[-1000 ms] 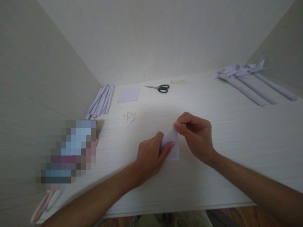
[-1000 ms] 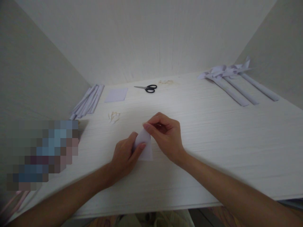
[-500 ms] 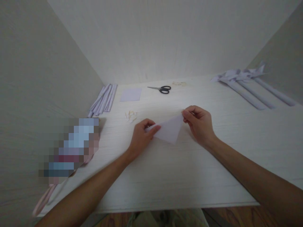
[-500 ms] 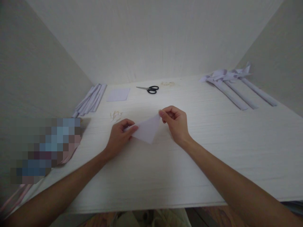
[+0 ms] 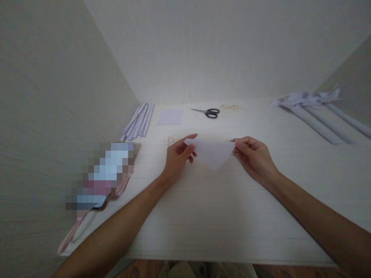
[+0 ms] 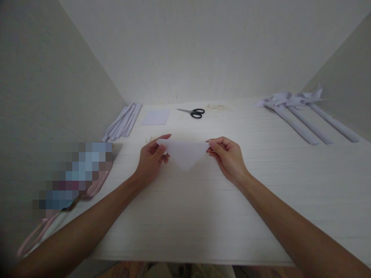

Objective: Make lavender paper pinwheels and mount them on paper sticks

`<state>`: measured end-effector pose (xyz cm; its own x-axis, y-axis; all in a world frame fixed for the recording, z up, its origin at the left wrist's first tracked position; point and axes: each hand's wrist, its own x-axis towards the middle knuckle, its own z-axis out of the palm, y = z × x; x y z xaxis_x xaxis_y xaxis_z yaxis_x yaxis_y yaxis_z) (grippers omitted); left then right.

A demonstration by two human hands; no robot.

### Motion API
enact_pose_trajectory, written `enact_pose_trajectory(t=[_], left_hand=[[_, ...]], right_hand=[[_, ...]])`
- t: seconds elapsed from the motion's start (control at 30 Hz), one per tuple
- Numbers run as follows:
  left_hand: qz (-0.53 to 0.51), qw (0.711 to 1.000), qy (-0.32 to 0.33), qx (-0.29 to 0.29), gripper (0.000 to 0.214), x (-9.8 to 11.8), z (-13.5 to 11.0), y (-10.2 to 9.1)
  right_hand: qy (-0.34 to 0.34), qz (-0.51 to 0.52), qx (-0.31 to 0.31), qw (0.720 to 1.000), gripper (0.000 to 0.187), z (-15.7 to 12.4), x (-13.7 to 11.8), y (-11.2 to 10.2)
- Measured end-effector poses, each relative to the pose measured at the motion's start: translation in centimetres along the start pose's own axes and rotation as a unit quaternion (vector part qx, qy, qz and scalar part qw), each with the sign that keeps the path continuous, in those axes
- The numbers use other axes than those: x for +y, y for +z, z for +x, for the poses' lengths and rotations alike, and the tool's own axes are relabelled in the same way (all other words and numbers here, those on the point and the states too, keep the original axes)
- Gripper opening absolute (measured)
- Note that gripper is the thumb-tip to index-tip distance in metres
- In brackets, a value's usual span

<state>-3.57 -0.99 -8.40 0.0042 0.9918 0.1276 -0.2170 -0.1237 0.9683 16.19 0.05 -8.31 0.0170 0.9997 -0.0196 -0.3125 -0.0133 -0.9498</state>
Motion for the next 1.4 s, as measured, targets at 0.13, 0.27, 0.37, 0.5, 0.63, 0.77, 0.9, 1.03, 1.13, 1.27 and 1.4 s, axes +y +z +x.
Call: enact_pose_trajectory(t=[0.13,0.27,0.37,0.5,0.63,0.77,0.9,1.03,1.13,1.27,1.4], left_hand=[[0.015,1.0,0.008,-0.004,0.029,0.02,-0.07,-0.1],[0.039,0.999,0.033,0.008,0.023,-0.07,0.04,-0.27],[0.045,0.997,0.066,0.017,0.016,-0.03,0.08,-0.24],[0.053,0.994,0.097,0.026,0.012,0.1,0.01,-0.11],[0.056,0.992,0.106,0.044,0.011,0.04,-0.04,-0.06],[0.041,0.993,0.099,0.05,0.016,0.0,-0.02,-0.05],[0.015,0.996,0.079,0.046,0.014,0.11,-0.05,-0.01],[0.006,0.996,0.066,0.052,0.012,0.12,-0.08,0.04],[-0.005,0.997,0.056,0.053,0.012,0.01,-0.04,0.03],[-0.025,0.997,0.036,0.058,0.013,-0.1,0.01,0.0],[-0.03,0.997,0.025,0.06,0.015,-0.08,0.0,0.0]], right_hand=[[0.022,0.037,-0.006,0.999,0.007,0.1,0.0,-0.25],[0.042,0.058,0.0,0.997,0.011,-0.11,-0.36,0.03],[0.061,0.072,0.002,0.996,0.014,-0.26,-0.55,0.27],[0.067,0.078,-0.002,0.995,0.014,-0.22,-0.46,0.25],[0.063,0.077,-0.002,0.995,0.012,-0.11,-0.3,0.2],[0.047,0.073,-0.001,0.996,0.01,-0.18,-0.23,0.37],[0.025,0.047,-0.001,0.999,0.011,-0.42,-0.18,0.49],[0.009,0.026,0.012,1.0,0.012,-0.61,-0.08,0.51],[-0.007,0.013,0.014,1.0,0.013,-0.61,0.12,0.48],[-0.028,-0.002,0.012,1.0,0.015,-0.55,0.38,0.35],[-0.034,-0.017,0.011,0.999,0.015,-0.53,0.4,0.23]])
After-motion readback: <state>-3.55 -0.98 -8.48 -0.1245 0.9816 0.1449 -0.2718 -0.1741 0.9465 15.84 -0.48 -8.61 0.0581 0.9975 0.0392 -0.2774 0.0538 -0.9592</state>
